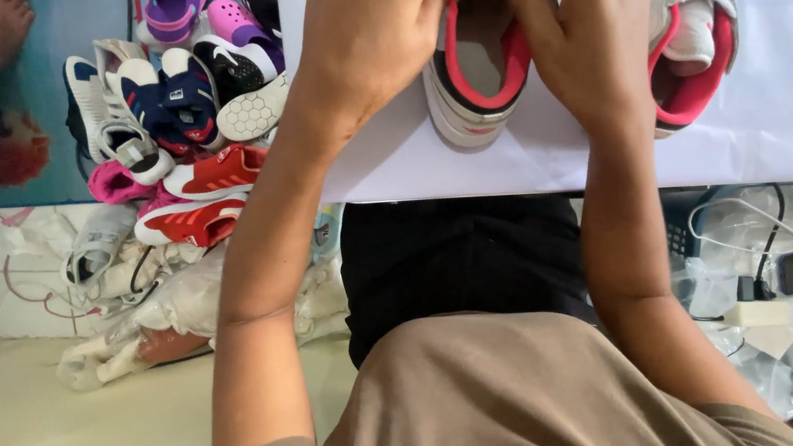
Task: The person is stuffing various shoes with paper to help them maintain their shape.
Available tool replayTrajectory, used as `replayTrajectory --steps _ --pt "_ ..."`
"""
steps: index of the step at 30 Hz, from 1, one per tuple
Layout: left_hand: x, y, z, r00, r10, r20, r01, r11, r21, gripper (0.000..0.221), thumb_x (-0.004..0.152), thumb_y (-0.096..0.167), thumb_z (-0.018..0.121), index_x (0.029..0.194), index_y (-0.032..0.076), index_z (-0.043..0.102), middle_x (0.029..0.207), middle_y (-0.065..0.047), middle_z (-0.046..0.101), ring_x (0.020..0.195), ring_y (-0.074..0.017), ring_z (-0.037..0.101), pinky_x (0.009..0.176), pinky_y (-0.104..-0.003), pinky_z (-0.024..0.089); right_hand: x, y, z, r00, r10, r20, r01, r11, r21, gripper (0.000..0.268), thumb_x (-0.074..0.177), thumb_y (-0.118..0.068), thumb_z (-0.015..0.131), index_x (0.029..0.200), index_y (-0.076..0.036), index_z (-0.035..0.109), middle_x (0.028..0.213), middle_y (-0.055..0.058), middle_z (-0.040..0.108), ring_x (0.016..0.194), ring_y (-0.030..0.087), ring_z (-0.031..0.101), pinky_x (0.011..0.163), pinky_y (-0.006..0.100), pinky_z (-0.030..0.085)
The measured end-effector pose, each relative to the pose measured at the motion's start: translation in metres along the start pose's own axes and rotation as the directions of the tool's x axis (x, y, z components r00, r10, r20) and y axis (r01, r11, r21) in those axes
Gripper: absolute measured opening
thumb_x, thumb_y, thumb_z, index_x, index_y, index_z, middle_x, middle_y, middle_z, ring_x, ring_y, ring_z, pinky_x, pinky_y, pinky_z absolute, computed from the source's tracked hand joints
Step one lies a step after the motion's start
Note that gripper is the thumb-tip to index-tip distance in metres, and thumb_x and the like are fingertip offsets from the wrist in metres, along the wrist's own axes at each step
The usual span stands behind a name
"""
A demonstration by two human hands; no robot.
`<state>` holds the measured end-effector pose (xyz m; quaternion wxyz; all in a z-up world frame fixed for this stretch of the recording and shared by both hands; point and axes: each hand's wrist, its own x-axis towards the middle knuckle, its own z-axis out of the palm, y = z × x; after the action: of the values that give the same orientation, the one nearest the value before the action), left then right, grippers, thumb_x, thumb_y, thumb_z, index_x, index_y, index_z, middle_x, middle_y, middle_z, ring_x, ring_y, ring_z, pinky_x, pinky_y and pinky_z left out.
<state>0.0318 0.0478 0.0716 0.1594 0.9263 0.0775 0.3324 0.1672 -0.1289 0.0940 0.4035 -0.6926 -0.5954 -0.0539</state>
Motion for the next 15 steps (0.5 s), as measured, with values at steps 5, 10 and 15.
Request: replayTrajectory --steps 5,10,15 --pt "0.0 0.002 -0.002 1.0 -0.001 0.009 0.001 0.999 0.038 0.017 0.102 0.013 0.086 0.115 0.005 0.079 0.088 -0.014 0.08 0.061 -0.0375 0.068 0.059 -0.047 0.054 -0.005 0.012 0.011 0.997 0.02 -0.07 -0.025 0.997 -0.079 0.009 0.113 0.009 0.086 0.121 0.013 0.085 0.085 0.017 0.075 0.06 0.025 0.052 0.061 0.038 0.045" --pt "-0.004 0.005 -0.008 0.999 -0.028 0.02 0.029 0.998 -0.06 0.02 0.109 0.019 0.087 0.119 0.003 0.081 0.076 -0.013 0.078 0.049 -0.0335 0.062 0.05 -0.044 0.05 -0.007 0.01 0.013 0.992 0.042 -0.115 -0.048 0.998 -0.044 0.007 0.111 0.01 0.087 0.116 0.015 0.084 0.085 0.018 0.076 0.062 0.024 0.052 0.063 0.037 0.047" --pt "-0.023 0.019 -0.009 0.99 -0.127 0.068 0.138 0.971 -0.194 0.044 0.117 0.024 0.084 0.143 0.0 0.057 0.113 -0.018 0.086 0.086 -0.0358 0.082 0.076 -0.047 0.061 -0.013 0.019 0.015 0.985 0.157 -0.075 -0.137 0.965 0.223 0.007 0.117 0.019 0.078 0.118 0.025 0.081 0.103 0.023 0.084 0.085 0.021 0.068 0.079 0.033 0.058"
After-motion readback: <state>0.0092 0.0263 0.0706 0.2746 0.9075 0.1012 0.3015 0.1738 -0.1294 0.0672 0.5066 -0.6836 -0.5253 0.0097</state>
